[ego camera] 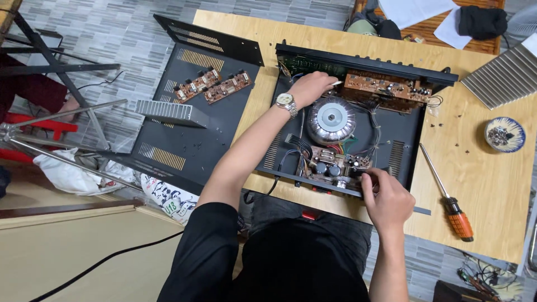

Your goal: Cleaning and inspecting the internal components of an open audio amplifier using a brush and hands.

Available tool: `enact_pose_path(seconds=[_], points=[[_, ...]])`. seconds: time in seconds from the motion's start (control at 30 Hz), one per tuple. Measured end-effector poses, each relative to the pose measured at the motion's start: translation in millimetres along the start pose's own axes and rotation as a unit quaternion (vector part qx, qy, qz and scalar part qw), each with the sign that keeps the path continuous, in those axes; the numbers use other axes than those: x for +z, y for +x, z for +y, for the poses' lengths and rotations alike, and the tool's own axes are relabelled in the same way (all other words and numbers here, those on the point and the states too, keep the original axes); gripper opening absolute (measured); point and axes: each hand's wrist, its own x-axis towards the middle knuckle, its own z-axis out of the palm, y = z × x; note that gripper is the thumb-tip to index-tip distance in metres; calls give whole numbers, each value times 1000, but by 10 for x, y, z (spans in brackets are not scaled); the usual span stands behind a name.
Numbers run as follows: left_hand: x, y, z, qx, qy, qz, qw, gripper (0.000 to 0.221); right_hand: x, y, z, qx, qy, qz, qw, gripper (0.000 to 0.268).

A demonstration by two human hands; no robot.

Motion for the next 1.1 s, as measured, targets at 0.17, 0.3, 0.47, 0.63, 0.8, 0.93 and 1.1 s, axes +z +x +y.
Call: enact_pose_path(seconds=[0.17,0.3,0.47,0.63,0.8,0.93,1.1], points=[[283,119,-262,9,-45,-2,999,21,42,-7,28,5,-15,12,1000,8],[-8,-23,-49,10,-37,-28,999,14,85,-29,61,8,-21,12,1000,7],[-369,-200,83,27,-12,-38,999,16,84,-31,57,5,-29,15,999,7],[-486,-218,148,57,72,-30,995,18,96,-39,72,4,-27,16,999,7],[-502,-253,230,48,68,-27,996,17,103,-55,86,4,-22,20,1000,6],[-509,-222,210,55,-48,-31,997,18,95,-41,64,1,-24,20,1000,6],[-181,3,32,45,-89,-48,994,19,97,-39,51,4,-26,23,999,6]])
